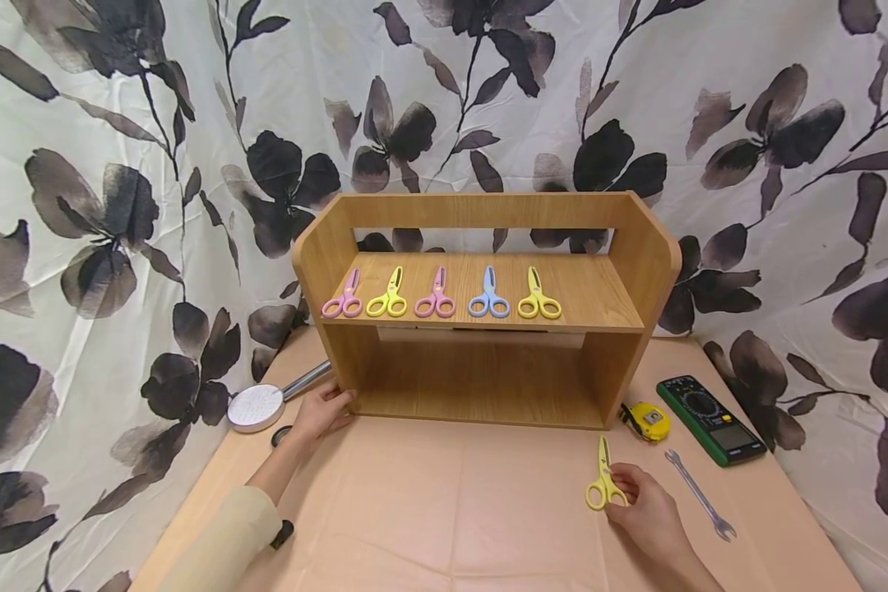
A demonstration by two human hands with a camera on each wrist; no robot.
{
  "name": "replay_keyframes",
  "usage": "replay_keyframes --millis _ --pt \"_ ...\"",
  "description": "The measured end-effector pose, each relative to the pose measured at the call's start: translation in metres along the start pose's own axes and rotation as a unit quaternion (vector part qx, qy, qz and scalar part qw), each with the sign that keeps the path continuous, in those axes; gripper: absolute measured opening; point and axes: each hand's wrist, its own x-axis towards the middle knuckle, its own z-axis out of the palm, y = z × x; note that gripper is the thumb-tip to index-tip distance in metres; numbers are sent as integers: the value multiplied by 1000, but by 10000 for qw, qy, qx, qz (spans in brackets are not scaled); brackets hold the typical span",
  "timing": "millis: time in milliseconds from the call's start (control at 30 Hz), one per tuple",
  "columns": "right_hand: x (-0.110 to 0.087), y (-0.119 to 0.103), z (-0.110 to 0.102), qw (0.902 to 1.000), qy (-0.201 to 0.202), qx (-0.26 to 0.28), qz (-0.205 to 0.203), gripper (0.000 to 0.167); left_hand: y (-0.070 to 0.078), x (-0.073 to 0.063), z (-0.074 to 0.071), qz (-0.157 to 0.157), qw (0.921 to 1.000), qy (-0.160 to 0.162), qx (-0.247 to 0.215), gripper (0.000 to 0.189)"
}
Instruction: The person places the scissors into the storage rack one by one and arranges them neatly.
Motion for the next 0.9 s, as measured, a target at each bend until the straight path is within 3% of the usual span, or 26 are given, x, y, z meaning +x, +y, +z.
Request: replay_keyframes --millis 300,900 --pt "-3 0 -4 9997 74 -205 -114 64 0 0 1 26 10000 -21 -57 60" --pt "-10 5 -6 9988 321 -250 275 60 -2 1 1 0 9999 -2 -107 60"
